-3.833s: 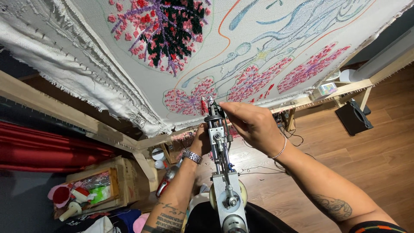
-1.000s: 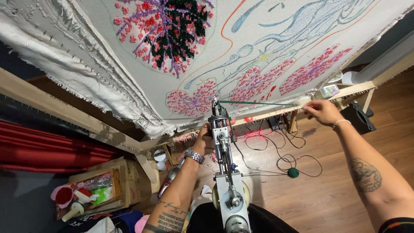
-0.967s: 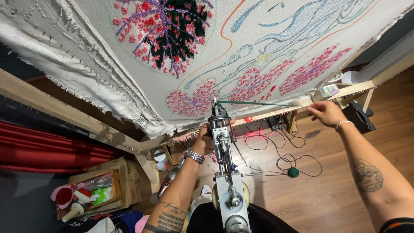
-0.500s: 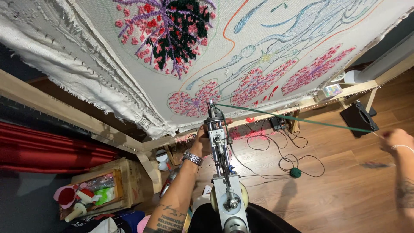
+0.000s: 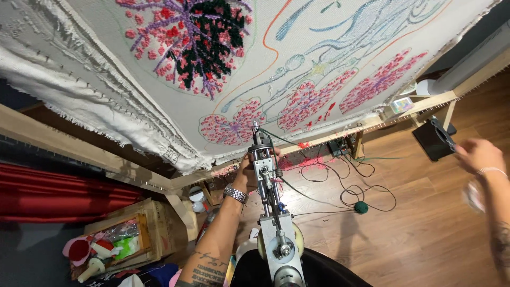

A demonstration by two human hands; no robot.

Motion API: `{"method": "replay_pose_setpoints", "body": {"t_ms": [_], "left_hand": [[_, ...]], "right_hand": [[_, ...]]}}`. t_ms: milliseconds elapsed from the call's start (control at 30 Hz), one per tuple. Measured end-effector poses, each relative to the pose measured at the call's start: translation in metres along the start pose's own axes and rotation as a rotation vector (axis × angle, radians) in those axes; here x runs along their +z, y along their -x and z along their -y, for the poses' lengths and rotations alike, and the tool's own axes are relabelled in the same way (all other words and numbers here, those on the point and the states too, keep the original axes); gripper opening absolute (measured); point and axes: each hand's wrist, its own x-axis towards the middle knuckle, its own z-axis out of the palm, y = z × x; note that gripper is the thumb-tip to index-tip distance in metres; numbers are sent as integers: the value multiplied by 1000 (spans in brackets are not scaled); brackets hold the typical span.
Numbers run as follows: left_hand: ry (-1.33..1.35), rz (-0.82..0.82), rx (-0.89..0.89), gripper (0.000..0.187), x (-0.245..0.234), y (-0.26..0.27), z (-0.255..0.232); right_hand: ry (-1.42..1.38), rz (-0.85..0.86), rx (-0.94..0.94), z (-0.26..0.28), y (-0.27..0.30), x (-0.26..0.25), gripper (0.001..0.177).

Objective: Using a tufting gun to apply yarn into a canvas pattern on a large wooden frame.

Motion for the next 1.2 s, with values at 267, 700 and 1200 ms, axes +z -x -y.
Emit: {"method": "replay_pose_setpoints", "body": {"t_ms": [267, 700, 1200], "left_hand": [[-9, 148, -11, 45, -11, -3, -3], [53, 175, -93, 60, 47, 3, -10], [224, 152, -191, 47, -41, -20, -6]], "right_hand": [[-451, 249, -314, 297, 85, -39, 22], [-711, 724, -756, 463, 175, 0, 18], [-974, 670, -482, 427, 127, -19, 17]]}}
